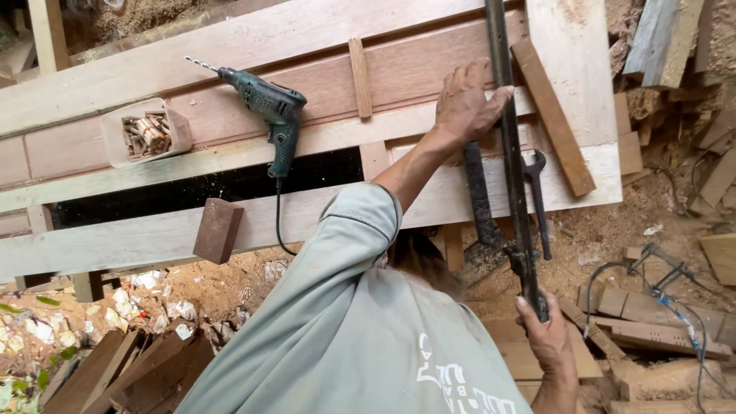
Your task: Assembling a wooden door frame by drilling holes, inserting wooden plugs, and using a hammer and bar clamp.
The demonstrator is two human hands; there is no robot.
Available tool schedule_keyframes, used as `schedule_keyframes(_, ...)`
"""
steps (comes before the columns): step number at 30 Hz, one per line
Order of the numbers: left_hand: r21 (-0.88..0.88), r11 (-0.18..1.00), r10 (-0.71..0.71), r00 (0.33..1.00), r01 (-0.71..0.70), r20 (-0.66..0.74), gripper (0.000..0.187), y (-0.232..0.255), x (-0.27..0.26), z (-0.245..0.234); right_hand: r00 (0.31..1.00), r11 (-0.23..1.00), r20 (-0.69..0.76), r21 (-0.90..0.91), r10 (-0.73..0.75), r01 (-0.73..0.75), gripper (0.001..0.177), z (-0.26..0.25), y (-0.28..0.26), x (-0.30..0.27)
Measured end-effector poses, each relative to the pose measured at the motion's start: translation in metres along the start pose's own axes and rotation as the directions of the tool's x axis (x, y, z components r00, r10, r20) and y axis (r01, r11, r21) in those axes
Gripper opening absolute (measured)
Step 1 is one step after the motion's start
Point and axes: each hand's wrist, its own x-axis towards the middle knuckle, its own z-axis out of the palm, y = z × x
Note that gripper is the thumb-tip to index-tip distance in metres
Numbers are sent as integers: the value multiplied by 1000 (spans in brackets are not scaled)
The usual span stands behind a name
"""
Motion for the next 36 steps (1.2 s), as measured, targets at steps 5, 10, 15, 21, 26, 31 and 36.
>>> schedule_keyframes(5, -7, 936, -341, 914, 351, 220, 81, 39, 29, -27, 999, 995, -21, -95, -42, 39, 80, -14, -3, -18)
schedule_keyframes(10, -100, 836, -486, 812, 540, 323, 70, 55, 58, -23, 994, 997, -81, -45, -69, 65, 71, -19, -2, -26)
schedule_keyframes(15, -227, 782, -530, 811, 581, 249, 34, 54, 57, -25, 997, 992, -69, -124, -33, 24, 69, -4, 1, -33)
schedule_keyframes(21, -281, 761, -517, 808, 585, 282, 57, 42, 57, -47, 998, 985, -60, -172, -8, -2, 67, 39, 24, -21)
schedule_keyframes(26, -243, 837, -459, 871, 491, 176, 42, 22, 47, -83, 996, 993, 77, -110, -38, 46, 82, 73, 45, -4)
schedule_keyframes(31, -215, 822, -511, 849, 528, 130, 47, -5, 38, -121, 965, 970, 131, 119, -228, 213, 68, 114, 116, 49)
schedule_keyframes(36, -191, 792, -564, 815, 579, 134, 60, -23, 14, -160, 961, 976, 171, 9, -215, 217, 75, 142, 137, 60)
